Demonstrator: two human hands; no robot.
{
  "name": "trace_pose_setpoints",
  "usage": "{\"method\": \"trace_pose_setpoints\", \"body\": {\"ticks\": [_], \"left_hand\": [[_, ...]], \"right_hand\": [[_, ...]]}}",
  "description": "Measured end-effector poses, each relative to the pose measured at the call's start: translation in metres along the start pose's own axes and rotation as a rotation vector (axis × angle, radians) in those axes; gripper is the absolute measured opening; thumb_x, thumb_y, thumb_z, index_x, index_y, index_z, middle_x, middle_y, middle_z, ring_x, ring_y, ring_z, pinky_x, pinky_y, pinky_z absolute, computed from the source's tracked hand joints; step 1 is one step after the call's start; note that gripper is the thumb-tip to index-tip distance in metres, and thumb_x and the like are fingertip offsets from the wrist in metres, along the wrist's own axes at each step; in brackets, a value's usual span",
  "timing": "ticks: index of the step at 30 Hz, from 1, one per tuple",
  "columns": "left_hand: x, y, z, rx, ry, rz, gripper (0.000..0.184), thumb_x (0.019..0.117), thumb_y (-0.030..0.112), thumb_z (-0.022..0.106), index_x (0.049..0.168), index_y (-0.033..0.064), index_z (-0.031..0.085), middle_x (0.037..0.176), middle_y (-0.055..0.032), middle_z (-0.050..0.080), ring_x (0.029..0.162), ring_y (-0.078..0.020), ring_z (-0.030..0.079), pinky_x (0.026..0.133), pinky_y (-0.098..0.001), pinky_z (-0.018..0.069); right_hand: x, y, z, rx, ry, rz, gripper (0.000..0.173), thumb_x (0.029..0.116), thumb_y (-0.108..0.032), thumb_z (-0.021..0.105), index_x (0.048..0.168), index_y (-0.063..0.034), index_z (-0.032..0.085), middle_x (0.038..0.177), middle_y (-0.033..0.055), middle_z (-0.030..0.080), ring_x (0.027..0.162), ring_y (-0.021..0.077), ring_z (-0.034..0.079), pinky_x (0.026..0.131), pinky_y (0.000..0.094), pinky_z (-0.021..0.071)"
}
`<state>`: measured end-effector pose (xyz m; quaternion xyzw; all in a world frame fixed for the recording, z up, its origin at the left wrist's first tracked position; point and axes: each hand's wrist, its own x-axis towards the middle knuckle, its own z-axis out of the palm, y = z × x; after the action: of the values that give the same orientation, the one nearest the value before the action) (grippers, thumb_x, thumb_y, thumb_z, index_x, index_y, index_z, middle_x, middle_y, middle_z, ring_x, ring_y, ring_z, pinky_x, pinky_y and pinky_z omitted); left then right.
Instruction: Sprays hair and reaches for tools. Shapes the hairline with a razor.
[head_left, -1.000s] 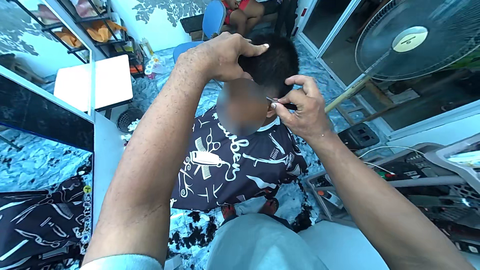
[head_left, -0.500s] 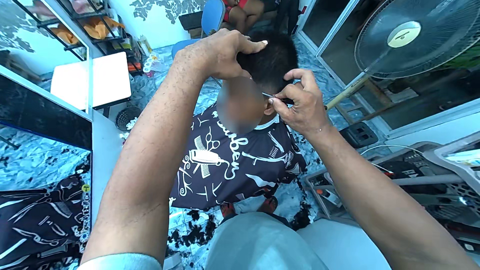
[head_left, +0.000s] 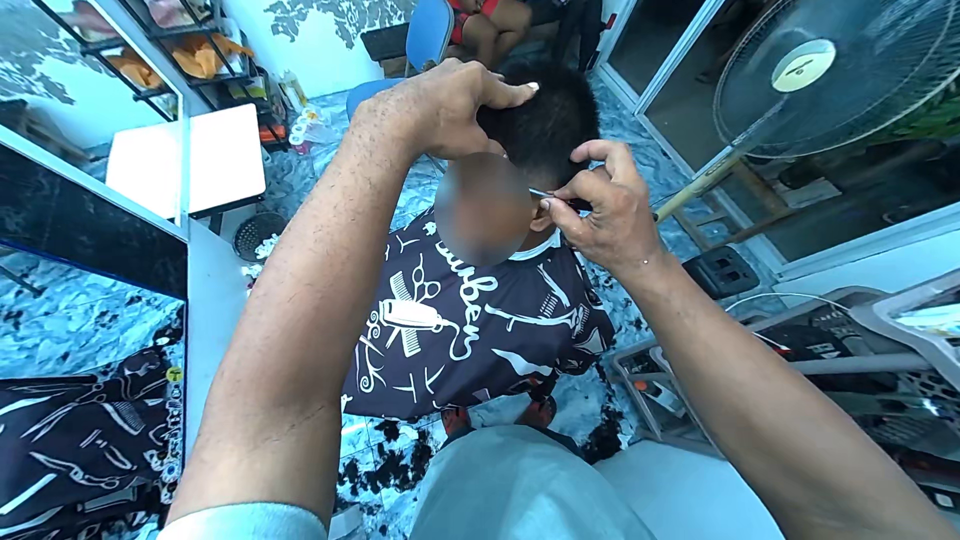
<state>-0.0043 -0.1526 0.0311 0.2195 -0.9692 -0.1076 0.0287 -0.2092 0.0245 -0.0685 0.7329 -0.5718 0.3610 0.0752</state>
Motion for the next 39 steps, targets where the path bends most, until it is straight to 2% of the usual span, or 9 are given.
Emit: {"method": "trace_pose_setpoints", "body": {"ticks": [4, 12, 18, 24, 39], "left_hand": [[0.0016, -0.0007, -0.0003, -0.006, 0.002, 0.011, 0.079, 0.0868, 0.051, 0.073, 0.157, 0.0323, 0.044, 0.160, -0.0039, 0.045, 0.146, -0.0247, 0.045, 0.118, -0.0529, 0.0364], [0.0016, 0.0008, -0.0020, -0.013, -0.008, -0.007, 0.079, 0.0867, 0.051, 0.074, 0.158, 0.0334, 0.043, 0.161, -0.0029, 0.044, 0.147, -0.0241, 0.044, 0.118, -0.0525, 0.0362], [0.0023, 0.0003, -0.0026, -0.010, -0.007, -0.022, 0.079, 0.0866, 0.052, 0.073, 0.158, 0.0345, 0.043, 0.161, -0.0018, 0.044, 0.147, -0.0233, 0.044, 0.118, -0.0527, 0.0361], [0.0030, -0.0005, -0.0031, -0.012, -0.011, -0.024, 0.079, 0.0871, 0.052, 0.073, 0.158, 0.0346, 0.043, 0.161, -0.0016, 0.044, 0.147, -0.0236, 0.044, 0.118, -0.0529, 0.0363], [0.0035, 0.0001, -0.0039, -0.006, -0.012, -0.017, 0.078, 0.0868, 0.052, 0.072, 0.158, 0.0343, 0.043, 0.160, -0.0010, 0.045, 0.146, -0.0229, 0.045, 0.117, -0.0526, 0.0372]], "right_hand": [[0.0009, 0.0014, -0.0007, 0.027, 0.018, 0.002, 0.022, 0.0953, -0.026, 0.072, 0.088, -0.0050, 0.072, 0.129, 0.0227, 0.057, 0.091, 0.0185, 0.063, 0.082, 0.0287, 0.0545], [0.0028, 0.0029, -0.0010, 0.003, 0.001, 0.004, 0.021, 0.0956, -0.025, 0.071, 0.088, -0.0052, 0.073, 0.129, 0.0222, 0.056, 0.088, 0.0180, 0.062, 0.080, 0.0284, 0.0540], [0.0018, 0.0031, -0.0017, -0.025, -0.026, -0.014, 0.023, 0.0966, -0.025, 0.070, 0.089, -0.0032, 0.071, 0.132, 0.0245, 0.054, 0.085, 0.0207, 0.064, 0.076, 0.0324, 0.0568], [0.0020, 0.0083, 0.0001, 0.054, 0.041, -0.001, 0.022, 0.0952, -0.026, 0.072, 0.087, -0.0055, 0.072, 0.129, 0.0212, 0.058, 0.093, 0.0181, 0.064, 0.082, 0.0287, 0.0543], [0.0046, 0.0074, -0.0019, 0.003, 0.000, -0.008, 0.021, 0.0953, -0.024, 0.071, 0.087, -0.0042, 0.072, 0.130, 0.0222, 0.057, 0.088, 0.0184, 0.063, 0.078, 0.0298, 0.0549]]}}
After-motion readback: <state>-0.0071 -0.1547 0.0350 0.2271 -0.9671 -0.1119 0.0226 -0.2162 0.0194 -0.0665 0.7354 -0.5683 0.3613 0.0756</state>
